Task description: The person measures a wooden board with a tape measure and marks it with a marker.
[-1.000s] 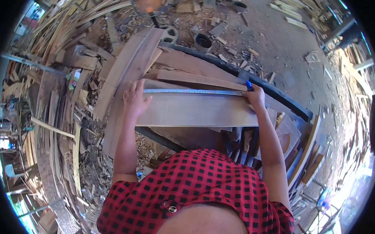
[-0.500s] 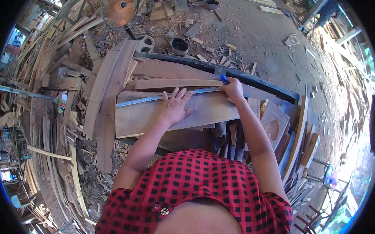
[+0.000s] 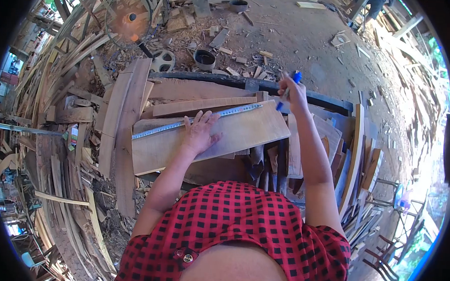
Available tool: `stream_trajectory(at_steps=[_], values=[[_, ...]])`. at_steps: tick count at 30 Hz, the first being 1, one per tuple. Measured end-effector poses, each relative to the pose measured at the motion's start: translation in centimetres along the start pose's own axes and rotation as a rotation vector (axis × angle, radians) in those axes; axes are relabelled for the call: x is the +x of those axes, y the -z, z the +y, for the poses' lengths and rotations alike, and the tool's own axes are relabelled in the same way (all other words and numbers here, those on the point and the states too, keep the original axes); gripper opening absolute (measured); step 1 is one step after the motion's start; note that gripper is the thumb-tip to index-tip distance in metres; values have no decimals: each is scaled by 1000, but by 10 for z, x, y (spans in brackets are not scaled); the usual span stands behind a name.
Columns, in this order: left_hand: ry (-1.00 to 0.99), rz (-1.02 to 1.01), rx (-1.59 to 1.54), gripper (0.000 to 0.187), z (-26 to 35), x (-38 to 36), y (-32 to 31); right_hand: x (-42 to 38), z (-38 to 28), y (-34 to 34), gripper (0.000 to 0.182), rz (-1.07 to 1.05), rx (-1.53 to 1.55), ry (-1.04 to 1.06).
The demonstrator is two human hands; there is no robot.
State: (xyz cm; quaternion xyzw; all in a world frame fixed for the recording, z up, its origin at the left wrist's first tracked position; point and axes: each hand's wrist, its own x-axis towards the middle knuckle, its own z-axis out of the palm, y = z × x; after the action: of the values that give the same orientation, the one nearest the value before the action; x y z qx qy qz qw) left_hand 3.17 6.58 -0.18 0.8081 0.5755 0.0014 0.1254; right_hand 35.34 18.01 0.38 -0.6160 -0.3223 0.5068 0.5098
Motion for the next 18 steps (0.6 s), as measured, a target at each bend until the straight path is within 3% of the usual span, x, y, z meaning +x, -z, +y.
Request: stream_trajectory(at_steps=[2, 4, 6, 8, 9, 13, 18], values=[[11, -8, 10, 66, 3, 0, 4, 2, 0, 9, 43, 57, 33, 44], [20, -22, 25, 66, 6, 0, 7, -8, 1, 16, 51, 20, -11, -72], [32, -37, 39, 66, 6, 0, 8, -14, 12, 15, 50, -7, 80, -84], [18, -23, 20, 67, 6, 0, 7, -23, 16, 7, 47, -55, 200, -154], [19, -25, 21, 67, 7, 0, 9, -22, 24, 5, 34, -65, 232, -139], [22, -31, -11, 68, 9, 0, 13, -19, 44, 3, 15, -132, 308, -96], [27, -36, -16, 69, 8, 0, 12, -18, 52, -2, 12, -100, 306, -81]])
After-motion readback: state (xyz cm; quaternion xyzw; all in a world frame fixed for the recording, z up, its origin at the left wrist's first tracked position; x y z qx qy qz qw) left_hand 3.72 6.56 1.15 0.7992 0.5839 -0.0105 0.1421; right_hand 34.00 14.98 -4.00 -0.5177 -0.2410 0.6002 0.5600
